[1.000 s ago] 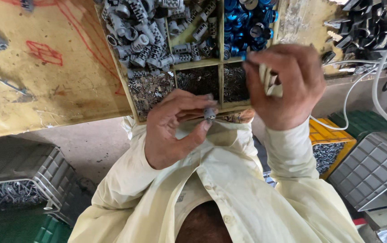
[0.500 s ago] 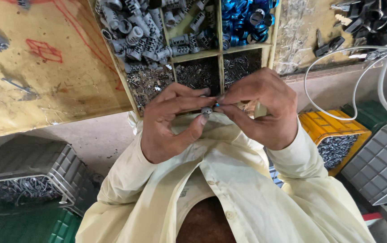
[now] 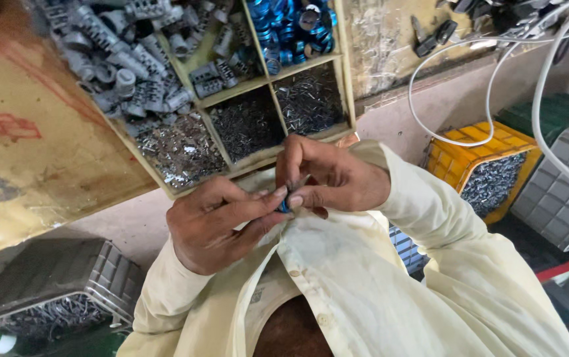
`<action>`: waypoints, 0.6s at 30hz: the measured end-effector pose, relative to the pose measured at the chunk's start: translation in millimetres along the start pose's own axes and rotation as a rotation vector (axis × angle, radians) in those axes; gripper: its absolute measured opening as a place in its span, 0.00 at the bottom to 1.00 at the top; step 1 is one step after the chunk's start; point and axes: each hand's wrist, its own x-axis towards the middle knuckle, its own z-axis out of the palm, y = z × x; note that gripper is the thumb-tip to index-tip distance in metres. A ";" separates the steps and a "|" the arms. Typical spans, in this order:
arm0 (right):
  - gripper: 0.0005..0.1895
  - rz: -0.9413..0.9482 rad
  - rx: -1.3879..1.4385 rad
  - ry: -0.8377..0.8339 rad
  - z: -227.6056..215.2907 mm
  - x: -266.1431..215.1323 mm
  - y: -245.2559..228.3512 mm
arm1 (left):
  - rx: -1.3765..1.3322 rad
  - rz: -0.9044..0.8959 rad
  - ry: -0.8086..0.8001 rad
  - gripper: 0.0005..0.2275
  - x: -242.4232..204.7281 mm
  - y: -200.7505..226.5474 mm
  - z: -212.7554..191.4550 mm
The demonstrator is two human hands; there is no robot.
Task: The person assembles keychains by hand, picking up metal keys, pins, and blue plastic caps from a compartmentalized wooden tray. They insert the pin through the key and cap, then place the finished keychain onto a growing pile on the table.
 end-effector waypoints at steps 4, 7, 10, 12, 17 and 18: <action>0.10 -0.168 -0.129 -0.004 -2.2 -12.3 -15.7 | -0.138 -0.067 -0.070 0.16 8.1 -6.6 16.9; 0.10 -0.487 -0.985 0.322 -13.3 -33.7 -41.2 | -0.333 -0.131 -0.142 0.16 16.1 -7.1 30.0; 0.14 -0.378 -1.909 1.015 -25.2 -47.0 -58.5 | -0.397 -0.137 -0.114 0.15 22.1 -4.4 37.2; 0.16 -0.341 -2.091 1.151 -37.0 -40.1 -62.9 | -0.356 -0.130 -0.099 0.15 23.6 -7.0 35.3; 0.14 -0.499 -1.796 1.098 -33.1 -35.2 -66.1 | -0.381 -0.153 -0.076 0.13 16.3 -17.7 25.8; 0.13 -0.547 -1.642 1.066 -27.5 -35.8 -64.9 | -0.402 -0.166 -0.070 0.13 14.0 -19.5 25.6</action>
